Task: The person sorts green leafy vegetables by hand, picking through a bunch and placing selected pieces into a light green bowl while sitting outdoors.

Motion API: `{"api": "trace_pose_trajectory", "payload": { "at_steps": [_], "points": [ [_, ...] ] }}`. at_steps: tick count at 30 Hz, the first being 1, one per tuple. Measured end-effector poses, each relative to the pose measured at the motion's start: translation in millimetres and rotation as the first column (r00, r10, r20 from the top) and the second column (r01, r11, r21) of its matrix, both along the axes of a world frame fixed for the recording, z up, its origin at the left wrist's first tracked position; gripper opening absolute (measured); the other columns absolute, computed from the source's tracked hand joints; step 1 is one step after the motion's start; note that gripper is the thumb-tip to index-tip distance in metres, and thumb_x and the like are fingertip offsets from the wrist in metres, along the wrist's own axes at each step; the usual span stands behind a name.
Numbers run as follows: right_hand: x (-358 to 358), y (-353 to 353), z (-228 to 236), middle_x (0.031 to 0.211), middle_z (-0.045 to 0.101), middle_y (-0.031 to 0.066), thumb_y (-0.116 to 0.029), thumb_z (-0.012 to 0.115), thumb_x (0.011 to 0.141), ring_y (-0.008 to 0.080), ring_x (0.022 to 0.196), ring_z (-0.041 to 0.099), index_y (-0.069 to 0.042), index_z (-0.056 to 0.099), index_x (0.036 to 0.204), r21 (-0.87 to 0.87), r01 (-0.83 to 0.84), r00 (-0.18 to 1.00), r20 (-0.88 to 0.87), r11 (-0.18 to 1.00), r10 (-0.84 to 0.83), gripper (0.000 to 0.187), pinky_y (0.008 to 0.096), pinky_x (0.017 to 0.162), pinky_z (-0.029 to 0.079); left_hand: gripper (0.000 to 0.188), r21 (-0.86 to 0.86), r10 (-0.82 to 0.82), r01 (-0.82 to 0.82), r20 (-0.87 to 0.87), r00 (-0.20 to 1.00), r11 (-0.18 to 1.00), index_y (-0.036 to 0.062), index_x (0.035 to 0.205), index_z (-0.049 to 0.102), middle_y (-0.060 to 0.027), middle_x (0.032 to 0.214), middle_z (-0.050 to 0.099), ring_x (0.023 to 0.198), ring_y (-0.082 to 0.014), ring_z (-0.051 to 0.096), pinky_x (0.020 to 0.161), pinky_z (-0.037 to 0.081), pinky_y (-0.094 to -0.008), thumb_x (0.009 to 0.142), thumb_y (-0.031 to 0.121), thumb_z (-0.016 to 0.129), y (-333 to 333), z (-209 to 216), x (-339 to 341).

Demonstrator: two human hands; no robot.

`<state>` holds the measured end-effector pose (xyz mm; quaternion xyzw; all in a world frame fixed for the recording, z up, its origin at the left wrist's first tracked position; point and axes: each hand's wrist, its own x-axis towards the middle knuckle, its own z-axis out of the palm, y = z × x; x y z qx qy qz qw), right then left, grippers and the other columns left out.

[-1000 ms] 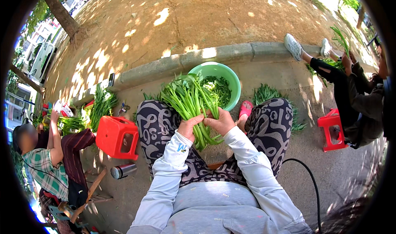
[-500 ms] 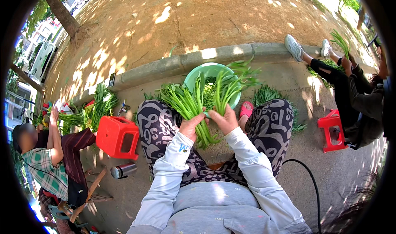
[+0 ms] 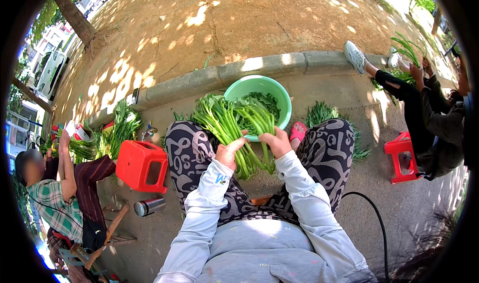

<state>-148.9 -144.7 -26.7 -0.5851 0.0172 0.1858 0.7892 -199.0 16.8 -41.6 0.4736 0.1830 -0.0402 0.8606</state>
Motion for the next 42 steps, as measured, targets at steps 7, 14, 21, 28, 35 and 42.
{"api": "trace_pose_trajectory", "payload": {
  "at_steps": [7, 14, 21, 28, 35, 42],
  "points": [
    [2.4, 3.2, 5.9, 0.066, 0.052, 0.0008, -0.005, 0.056, 0.079, 0.0075, 0.044, 0.044, -0.003, 0.05, 0.094, 0.176, 0.192, 0.971, 0.107, 0.966, -0.212, 0.015, 0.0212, 0.039, 0.035, 0.026, 0.018, 0.025, -0.024, -0.024, 0.999, 1.0, 0.0013, 0.107, 0.057, -0.0064, 0.085, 0.061, 0.073, -0.0192, 0.06, 0.063, 0.052, -0.0337, 0.082, 0.006, 0.058, 6.1, -10.5, 2.4],
    [-7.2, 14.3, -13.0, 0.099, 0.063, 0.0063, -0.01, 0.073, 0.074, 0.0101, 0.083, 0.057, 0.003, 0.058, 0.105, -0.029, -0.212, 0.956, 0.199, 0.977, 0.214, 0.037, 0.0243, 0.076, 0.046, 0.027, -0.014, -0.028, 0.028, 0.027, 0.999, 1.0, 0.001, 0.106, 0.058, -0.0078, 0.1, 0.062, 0.084, -0.0173, 0.061, 0.074, 0.05, -0.0288, 0.08, 0.003, 0.062, 3.1, -7.8, 0.5],
    [-2.1, 5.8, -9.3, 0.087, 0.063, 0.0034, -0.009, 0.066, 0.076, 0.0094, 0.075, 0.057, 0.0, 0.059, 0.104, 0.026, -0.091, 0.994, 0.06, 0.995, 0.09, 0.03, 0.0239, 0.069, 0.047, 0.027, 0.037, -0.005, 0.005, -0.004, 1.0, 0.999, 0.0027, 0.105, 0.057, -0.0079, 0.091, 0.063, 0.077, -0.0207, 0.061, 0.069, 0.05, -0.0325, 0.079, 0.004, 0.063, 3.0, -0.2, 1.1],
    [3.4, -7.7, -6.9, 0.075, 0.058, -0.0008, -0.003, 0.065, 0.075, 0.0066, 0.062, 0.052, -0.002, 0.059, 0.088, 0.028, 0.019, 0.988, 0.151, 0.999, -0.023, 0.015, 0.0212, 0.055, 0.042, 0.036, -0.008, -0.012, 0.012, 0.013, 1.0, 1.0, 0.0022, 0.107, 0.055, -0.0067, 0.099, 0.059, 0.077, -0.0197, 0.06, 0.07, 0.051, -0.032, 0.074, 0.0, 0.068, 14.6, -8.1, 1.9],
    [-14.3, 7.5, -11.8, 0.079, 0.06, 0.0008, -0.009, 0.069, 0.077, 0.0081, 0.062, 0.055, -0.002, 0.059, 0.099, 0.076, -0.263, 0.965, 0.037, 0.962, 0.261, 0.025, 0.0223, 0.054, 0.045, 0.031, 0.04, -0.011, 0.009, 0.07, 0.997, 0.999, 0.0045, 0.1, 0.057, -0.0032, 0.088, 0.062, 0.075, -0.0182, 0.06, 0.068, 0.049, -0.0309, 0.073, 0.006, 0.072, 7.1, 1.8, 0.9],
    [-13.0, 6.2, -16.4, 0.078, 0.061, 0.0013, -0.011, 0.067, 0.079, 0.0089, 0.06, 0.055, -0.001, 0.055, 0.107, 0.015, -0.298, 0.948, 0.122, 0.954, 0.294, 0.032, 0.0218, 0.053, 0.045, 0.034, 0.056, -0.013, 0.011, 0.034, 0.999, 0.998, 0.0045, 0.099, 0.06, -0.0013, 0.087, 0.062, 0.075, -0.0134, 0.056, 0.067, 0.045, -0.026, 0.068, 0.006, 0.076, 5.0, 12.0, 0.9]
  ]
}}
